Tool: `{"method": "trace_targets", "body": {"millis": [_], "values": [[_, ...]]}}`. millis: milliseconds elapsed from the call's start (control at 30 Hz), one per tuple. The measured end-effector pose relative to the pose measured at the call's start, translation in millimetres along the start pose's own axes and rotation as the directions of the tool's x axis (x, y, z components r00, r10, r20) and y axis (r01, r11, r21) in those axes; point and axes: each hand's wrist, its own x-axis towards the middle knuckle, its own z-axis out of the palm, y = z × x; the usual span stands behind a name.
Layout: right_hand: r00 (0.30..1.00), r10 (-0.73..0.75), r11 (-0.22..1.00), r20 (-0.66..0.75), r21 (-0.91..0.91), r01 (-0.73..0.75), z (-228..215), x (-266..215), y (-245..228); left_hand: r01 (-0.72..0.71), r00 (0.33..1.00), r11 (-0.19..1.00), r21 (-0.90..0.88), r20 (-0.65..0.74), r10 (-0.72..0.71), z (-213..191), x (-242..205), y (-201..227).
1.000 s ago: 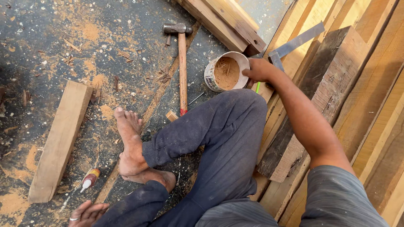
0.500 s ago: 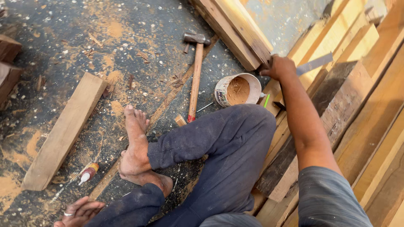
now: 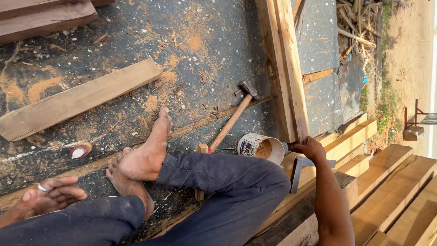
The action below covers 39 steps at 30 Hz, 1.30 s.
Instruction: The person applies glue to wooden planks and hammers nails into them to assemble a wooden structure. They handle multiple planks, a hammer, nails, and a glue bottle while sitting on the floor.
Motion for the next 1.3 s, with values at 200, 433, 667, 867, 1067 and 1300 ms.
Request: {"method": "trace_targets", "body": {"millis": [200,433,667,867,1067,1300], "values": [[0.977,-0.175,0.977,-0.125,-0.147,0.156,-68,-101,-10,-0.012,0.928,0.998,-0.062,0.372,0.035,99,-1,-10],[0.946,-0.324,0.845,0.022,0.455,0.279,-66,-230,-118,-0.254,0.904,0.938,0.234,0.401,0.145,202,-41,13],[0.830,-0.544,0.280,0.120,0.959,0.045,-19,-285,-212,-0.275,0.952,0.850,0.450,0.253,0.174,232,-63,22],[0.698,-0.715,-0.294,0.050,0.884,-0.364,66,-309,-300,-0.271,0.963,0.672,0.689,0.191,0.192,257,-26,25],[0.561,-0.826,-0.439,-0.054,0.685,-0.581,109,-313,-337,-0.294,0.955,0.424,0.856,0.249,0.160,270,-8,28],[0.526,-0.839,-0.477,-0.137,0.652,-0.589,116,-315,-344,-0.439,0.898,0.423,0.793,0.395,0.192,298,4,35]]}}
